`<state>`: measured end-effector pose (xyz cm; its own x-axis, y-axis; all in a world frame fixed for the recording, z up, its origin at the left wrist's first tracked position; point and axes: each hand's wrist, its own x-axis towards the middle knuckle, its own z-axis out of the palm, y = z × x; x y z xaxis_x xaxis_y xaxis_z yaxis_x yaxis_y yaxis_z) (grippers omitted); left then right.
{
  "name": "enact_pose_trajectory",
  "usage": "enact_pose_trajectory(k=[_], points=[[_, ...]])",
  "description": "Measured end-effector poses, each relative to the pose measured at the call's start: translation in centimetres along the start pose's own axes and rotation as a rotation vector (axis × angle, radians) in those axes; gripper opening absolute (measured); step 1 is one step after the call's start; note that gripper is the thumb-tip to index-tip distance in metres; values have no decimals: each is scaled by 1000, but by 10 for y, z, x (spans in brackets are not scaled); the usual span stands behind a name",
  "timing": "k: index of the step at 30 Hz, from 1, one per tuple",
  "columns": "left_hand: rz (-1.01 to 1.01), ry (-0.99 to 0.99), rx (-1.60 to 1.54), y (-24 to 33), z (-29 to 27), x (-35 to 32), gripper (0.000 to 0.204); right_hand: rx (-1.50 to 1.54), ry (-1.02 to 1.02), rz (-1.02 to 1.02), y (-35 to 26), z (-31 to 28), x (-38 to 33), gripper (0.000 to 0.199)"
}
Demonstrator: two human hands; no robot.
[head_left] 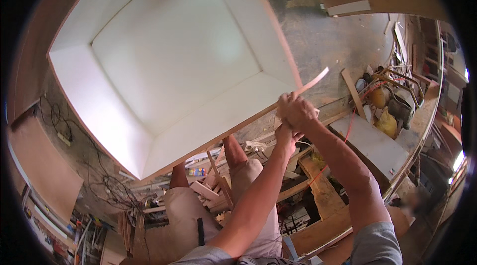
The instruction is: The person sands the edges of a white wooden cabinet with a sanding block, then uses a metal file to smooth the edges and corners. Another person is visible in the background working on a similar cabinet.
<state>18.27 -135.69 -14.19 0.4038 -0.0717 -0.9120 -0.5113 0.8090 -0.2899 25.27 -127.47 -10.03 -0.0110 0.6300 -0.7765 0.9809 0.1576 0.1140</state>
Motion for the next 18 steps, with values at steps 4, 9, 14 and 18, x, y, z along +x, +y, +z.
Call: enact_pose_trajectory(k=[4, 9, 14, 18], points=[[189, -21, 730, 35, 13, 11, 44, 248, 115, 128, 35, -24, -10, 79], [1347, 276, 1633, 75, -77, -93, 58, 1259, 222, 901, 9, 64, -47, 90], [1276, 268, 2081, 118, -137, -121, 63, 1403, 565, 1029, -36, 51, 5, 85], [1174, 305, 2093, 130, -134, -122, 65, 1204, 338, 963, -6, 24, 3, 83]])
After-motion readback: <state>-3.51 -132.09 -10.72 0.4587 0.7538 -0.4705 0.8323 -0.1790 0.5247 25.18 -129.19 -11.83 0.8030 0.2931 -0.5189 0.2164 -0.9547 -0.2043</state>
